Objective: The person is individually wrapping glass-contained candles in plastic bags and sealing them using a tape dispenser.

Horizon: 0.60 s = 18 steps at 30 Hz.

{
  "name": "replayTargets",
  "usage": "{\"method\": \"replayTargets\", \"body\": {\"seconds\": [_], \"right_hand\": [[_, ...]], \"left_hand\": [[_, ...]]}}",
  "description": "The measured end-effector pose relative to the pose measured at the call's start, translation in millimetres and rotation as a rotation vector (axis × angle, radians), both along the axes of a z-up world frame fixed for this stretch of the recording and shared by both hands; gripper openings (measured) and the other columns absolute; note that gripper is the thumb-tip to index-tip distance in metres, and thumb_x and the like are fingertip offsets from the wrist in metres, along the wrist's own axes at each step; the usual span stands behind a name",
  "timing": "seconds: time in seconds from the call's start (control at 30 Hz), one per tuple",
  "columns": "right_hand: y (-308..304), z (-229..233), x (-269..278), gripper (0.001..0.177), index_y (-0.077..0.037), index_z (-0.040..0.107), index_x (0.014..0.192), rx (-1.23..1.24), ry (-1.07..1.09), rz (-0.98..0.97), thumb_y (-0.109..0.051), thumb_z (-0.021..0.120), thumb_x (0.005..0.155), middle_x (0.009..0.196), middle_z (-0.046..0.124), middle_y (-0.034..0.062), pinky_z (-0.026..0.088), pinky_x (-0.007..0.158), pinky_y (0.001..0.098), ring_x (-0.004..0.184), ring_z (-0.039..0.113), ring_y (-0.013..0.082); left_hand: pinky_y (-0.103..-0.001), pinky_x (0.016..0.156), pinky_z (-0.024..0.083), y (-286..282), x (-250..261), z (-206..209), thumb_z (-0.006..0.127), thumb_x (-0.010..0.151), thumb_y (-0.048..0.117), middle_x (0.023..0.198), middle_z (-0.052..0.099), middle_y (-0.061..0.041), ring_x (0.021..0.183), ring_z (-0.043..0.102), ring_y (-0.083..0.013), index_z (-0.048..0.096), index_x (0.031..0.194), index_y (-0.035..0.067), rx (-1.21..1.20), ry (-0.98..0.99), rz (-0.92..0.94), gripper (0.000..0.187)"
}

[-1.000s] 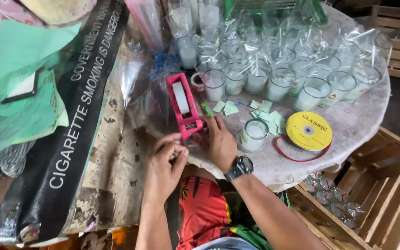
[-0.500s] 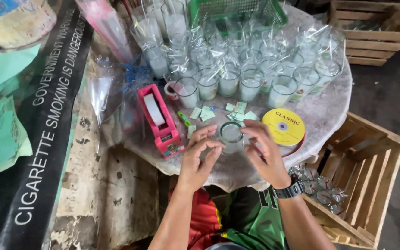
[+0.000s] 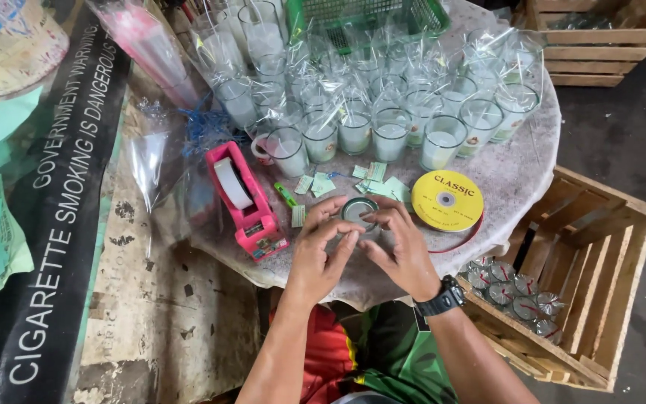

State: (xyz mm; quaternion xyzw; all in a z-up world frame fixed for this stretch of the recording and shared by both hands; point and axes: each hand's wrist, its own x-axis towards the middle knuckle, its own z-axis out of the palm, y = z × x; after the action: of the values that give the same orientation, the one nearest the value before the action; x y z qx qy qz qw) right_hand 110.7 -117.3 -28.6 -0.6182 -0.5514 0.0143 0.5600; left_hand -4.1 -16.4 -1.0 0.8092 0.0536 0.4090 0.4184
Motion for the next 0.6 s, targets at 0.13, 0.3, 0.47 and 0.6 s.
{"method": "replayTargets", "body": {"seconds": [0.13,0.3,0.47,0.6], "right_hand": [[4,0,-4,0.019,-0.008,0.05,0.09,0.075,-0.056,-0.096,-0.022,0.057,0.08,0.103,0.052,0.0143,0.047,0.068,0.0395,0.095,0.055,0.035],[4,-4,-6,0.018,-0.01,0.05,0.088,0.093,-0.071,-0.121,-0.026,0.052,0.081,0.101,0.053,0.0114,0.048,0.067,0.0395,0.094,0.057,0.0348],[6,-10,-5,0.02,-0.009,0.046,0.086,0.086,-0.079,-0.136,-0.028,0.049,0.082,0.105,0.05,0.0167,0.047,0.063,0.0416,0.085,0.057,0.0392],[5,-6,-7,0.023,-0.008,0.047,0.087,0.073,-0.058,-0.138,-0.03,0.049,0.081,0.109,0.049,0.0195,0.047,0.063,0.0429,0.085,0.057,0.039]], "left_hand": [[-0.041,0.087,0.042,2,0,-1,0.057,0.08,0.016,0.112,0.05,-0.009,0.102,0.054,-0.0306,0.064,0.085,0.013,0.089,0.005,0.047,0.009],[-0.039,0.086,0.042,13,13,-15,0.067,0.073,0.02,0.091,0.055,0.0,0.092,0.057,-0.0247,0.065,0.081,0.017,0.28,-0.088,0.124,0.009],[-0.039,0.09,0.037,18,26,-24,0.067,0.073,0.023,0.069,0.056,0.006,0.085,0.057,-0.0166,0.063,0.075,0.02,0.361,-0.115,0.204,0.005],[-0.039,0.088,0.037,12,26,-13,0.065,0.074,0.019,0.066,0.056,0.005,0.083,0.057,-0.0163,0.064,0.083,0.018,0.252,-0.097,0.144,0.009]]}}
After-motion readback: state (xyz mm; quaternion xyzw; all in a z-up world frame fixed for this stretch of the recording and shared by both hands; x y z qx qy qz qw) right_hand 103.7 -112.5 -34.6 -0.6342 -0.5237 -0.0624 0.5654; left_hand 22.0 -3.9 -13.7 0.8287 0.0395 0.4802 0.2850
